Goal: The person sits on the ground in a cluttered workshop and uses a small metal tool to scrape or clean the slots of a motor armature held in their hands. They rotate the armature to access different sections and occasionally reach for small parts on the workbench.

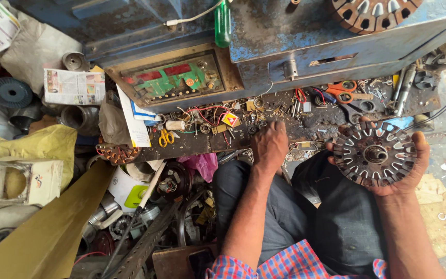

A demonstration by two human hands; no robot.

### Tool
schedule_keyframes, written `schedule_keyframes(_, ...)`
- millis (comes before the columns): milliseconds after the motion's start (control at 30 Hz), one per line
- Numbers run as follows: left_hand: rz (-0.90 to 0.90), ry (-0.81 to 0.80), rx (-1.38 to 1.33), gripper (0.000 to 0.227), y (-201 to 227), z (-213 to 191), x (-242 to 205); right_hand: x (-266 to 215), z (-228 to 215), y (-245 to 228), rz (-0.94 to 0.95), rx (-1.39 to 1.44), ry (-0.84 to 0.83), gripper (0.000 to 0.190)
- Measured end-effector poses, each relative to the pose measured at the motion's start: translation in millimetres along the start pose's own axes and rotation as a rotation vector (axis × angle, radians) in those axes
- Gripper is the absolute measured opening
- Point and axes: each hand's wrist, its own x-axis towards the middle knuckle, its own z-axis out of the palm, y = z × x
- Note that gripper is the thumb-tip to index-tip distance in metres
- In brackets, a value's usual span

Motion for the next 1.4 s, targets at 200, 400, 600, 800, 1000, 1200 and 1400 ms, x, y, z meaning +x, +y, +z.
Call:
schedule_keyframes(200, -0.141, 0.362, -0.099, 0.02, -12, -54, 9, -1, -6, 1, -0.005, -0.019, 0.01, 0.097)
schedule_keyframes(400, 0.004, 0.615, -0.214, 0.022, -22, -71, -4, 0, -6, 1, 0.012, -0.008, -0.008, 0.097)
schedule_keyframes(600, -0.31, 0.547, -0.914, 0.02, -40, -57, -3, -1, 0, -1, -0.002, -0.07, 0.012, 0.103)
schedule_keyframes(800, -0.52, 0.484, -1.492, 0.018, -51, -61, -3, 1, 3, -1, -0.007, -0.135, 0.04, 0.103)
schedule_keyframes(1000, -0.114, 0.588, -0.325, 0.011, -30, -73, -9, 2, 7, 0, -0.011, -0.113, 0.031, 0.101)
schedule_keyframes(1200, -0.131, 0.242, -0.103, 0.015, -26, -53, -8, 2, 7, 0, -0.005, -0.157, 0.04, 0.102)
schedule_keyframes(1400, -0.141, 0.15, 0.053, 0.016, -24, -31, 2, 3, 9, 0, -0.007, -0.14, 0.035, 0.1)
